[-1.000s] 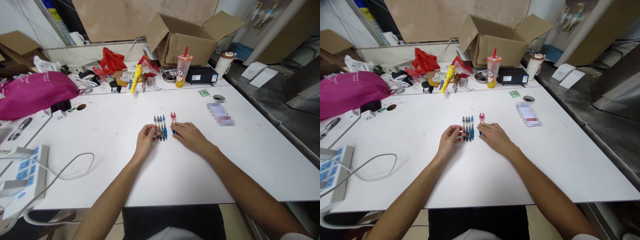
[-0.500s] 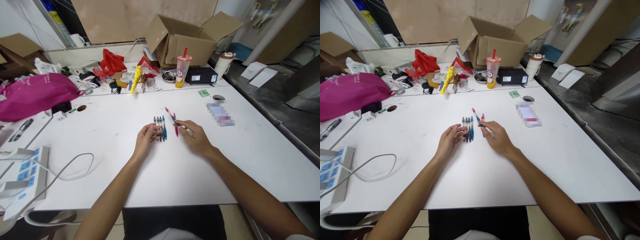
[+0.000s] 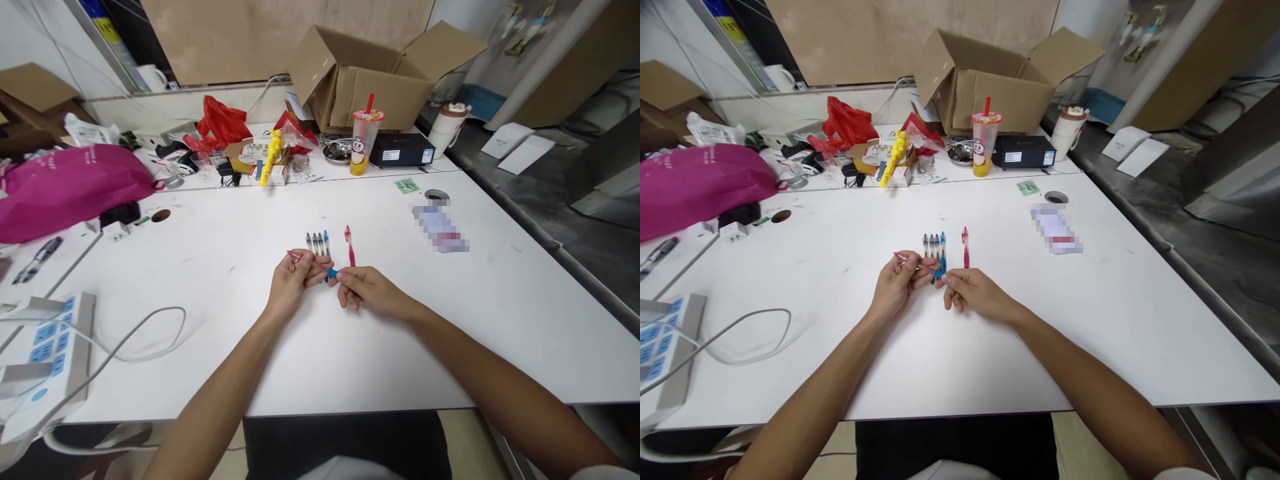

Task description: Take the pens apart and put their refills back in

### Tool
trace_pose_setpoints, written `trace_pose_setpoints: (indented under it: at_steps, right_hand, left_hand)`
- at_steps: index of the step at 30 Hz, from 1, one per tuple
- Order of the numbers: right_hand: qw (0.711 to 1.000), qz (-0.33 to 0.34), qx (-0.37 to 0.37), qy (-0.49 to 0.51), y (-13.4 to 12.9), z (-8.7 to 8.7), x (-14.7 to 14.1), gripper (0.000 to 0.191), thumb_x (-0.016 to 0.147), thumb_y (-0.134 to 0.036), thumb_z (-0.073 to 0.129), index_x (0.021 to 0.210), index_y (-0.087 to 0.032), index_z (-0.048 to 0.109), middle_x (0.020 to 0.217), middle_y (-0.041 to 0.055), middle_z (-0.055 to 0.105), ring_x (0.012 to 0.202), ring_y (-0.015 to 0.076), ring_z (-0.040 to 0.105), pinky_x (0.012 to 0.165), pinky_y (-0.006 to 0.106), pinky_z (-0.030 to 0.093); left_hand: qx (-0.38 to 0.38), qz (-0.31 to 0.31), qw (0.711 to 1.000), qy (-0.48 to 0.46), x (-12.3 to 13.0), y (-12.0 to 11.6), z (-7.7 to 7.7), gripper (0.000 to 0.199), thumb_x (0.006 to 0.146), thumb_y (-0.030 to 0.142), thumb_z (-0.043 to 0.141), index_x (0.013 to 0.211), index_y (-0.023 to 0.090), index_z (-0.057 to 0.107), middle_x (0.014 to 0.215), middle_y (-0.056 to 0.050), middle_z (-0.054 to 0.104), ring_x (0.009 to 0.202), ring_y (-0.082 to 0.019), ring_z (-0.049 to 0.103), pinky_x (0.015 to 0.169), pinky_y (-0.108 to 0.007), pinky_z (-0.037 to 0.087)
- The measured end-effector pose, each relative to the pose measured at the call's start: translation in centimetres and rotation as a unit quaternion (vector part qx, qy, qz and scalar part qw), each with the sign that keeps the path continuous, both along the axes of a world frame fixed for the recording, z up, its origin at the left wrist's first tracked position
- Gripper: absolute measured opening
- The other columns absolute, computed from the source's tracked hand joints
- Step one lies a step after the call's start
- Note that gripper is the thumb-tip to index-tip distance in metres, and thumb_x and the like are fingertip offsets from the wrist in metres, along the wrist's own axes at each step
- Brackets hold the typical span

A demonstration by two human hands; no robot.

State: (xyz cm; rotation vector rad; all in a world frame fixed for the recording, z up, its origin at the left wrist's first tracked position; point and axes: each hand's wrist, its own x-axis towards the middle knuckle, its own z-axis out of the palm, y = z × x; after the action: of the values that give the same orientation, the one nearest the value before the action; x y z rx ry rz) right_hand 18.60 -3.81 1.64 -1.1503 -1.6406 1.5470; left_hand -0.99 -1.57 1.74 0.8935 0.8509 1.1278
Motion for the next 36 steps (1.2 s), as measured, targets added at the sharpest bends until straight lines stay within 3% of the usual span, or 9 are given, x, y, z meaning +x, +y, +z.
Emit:
trace_pose_setpoints:
  at_steps: [4,7,11,18,23,26,31,36]
  right_hand:
    - [0.983,-0.076,0.134,-0.097,-0.35,-0.07,-0.06,0.028,0.096,-0.047,0.056,0.106,-0.023,0.067,0.081,0.0012,0.072,0.064,0.0142,0.06,0.063,0.029,0.045]
    - [0.987,-0.081,0.115,-0.081,-0.4,-0.31,-0.29,0.03,0.1,-0.047,0.049,0.107,-0.023,0.065,0.087,0.0031,0.073,0.062,0.0142,0.059,0.062,0.03,0.046]
    - [0.979,-0.138,0.146,-0.047,-0.18,-0.63,-0.48,0.027,0.095,-0.045,0.059,0.111,-0.024,0.06,0.105,0.0067,0.071,0.087,0.0191,0.064,0.072,0.033,0.05]
    - [0.971,-0.168,0.162,-0.061,0.14,-0.98,-0.27,0.031,0.093,-0.042,0.06,0.118,-0.024,0.057,0.109,0.0081,0.068,0.097,0.0217,0.063,0.08,0.037,0.051]
    - [0.968,-0.174,0.166,-0.077,0.13,-0.88,-0.41,0.031,0.093,-0.04,0.061,0.12,-0.024,0.06,0.112,0.0087,0.068,0.099,0.0227,0.063,0.08,0.038,0.051]
    - [0.968,-0.168,0.166,-0.08,0.12,-0.79,-0.41,0.026,0.094,-0.041,0.059,0.113,-0.024,0.066,0.105,0.0065,0.07,0.09,0.0208,0.063,0.078,0.037,0.05]
    - [0.947,-0.185,0.255,-0.06,0.2,-0.6,-0.17,0.014,0.092,-0.036,0.064,0.097,-0.024,0.069,0.102,0.0054,0.067,0.087,0.0191,0.061,0.064,0.032,0.045]
    - [0.948,-0.173,0.264,-0.05,0.4,-0.07,0.23,0.018,0.092,-0.036,0.065,0.105,-0.025,0.071,0.103,0.0053,0.068,0.089,0.0192,0.062,0.065,0.032,0.047]
  left_hand:
    - [-0.005,0.033,0.999,0.008,0.27,0.0,-0.58,0.035,0.087,0.046,0.073,0.094,0.016,0.057,0.104,-0.014,0.077,0.098,-0.022,0.076,0.091,-0.037,0.061]
    - [-0.016,0.047,0.999,0.013,0.32,0.21,-0.97,0.036,0.087,0.049,0.072,0.094,0.017,0.057,0.102,-0.014,0.077,0.093,-0.021,0.077,0.09,-0.037,0.061]
    - [-0.036,0.053,0.998,0.021,0.34,0.34,-1.08,0.038,0.085,0.051,0.073,0.096,0.018,0.057,0.102,-0.014,0.078,0.086,-0.02,0.077,0.084,-0.036,0.063]
    - [-0.053,0.067,0.996,0.029,0.45,0.18,-0.65,0.037,0.086,0.05,0.072,0.097,0.018,0.057,0.103,-0.014,0.078,0.081,-0.019,0.077,0.078,-0.033,0.064]
    - [-0.051,0.071,0.996,0.029,0.55,0.07,-0.49,0.036,0.087,0.049,0.071,0.097,0.017,0.057,0.104,-0.015,0.077,0.082,-0.019,0.077,0.078,-0.033,0.063]
    - [-0.051,0.072,0.996,0.032,0.56,0.1,-0.46,0.035,0.088,0.048,0.071,0.096,0.016,0.057,0.105,-0.016,0.077,0.082,-0.019,0.077,0.077,-0.031,0.063]
    - [-0.067,0.082,0.994,0.027,0.38,0.34,-0.51,0.036,0.089,0.049,0.069,0.095,0.015,0.058,0.107,-0.017,0.076,0.085,-0.02,0.077,0.074,-0.028,0.063]
    - [-0.072,0.116,0.991,-0.016,0.11,0.52,-0.37,0.035,0.091,0.049,0.067,0.093,0.017,0.054,0.101,-0.013,0.076,0.079,-0.018,0.077,0.066,-0.025,0.062]
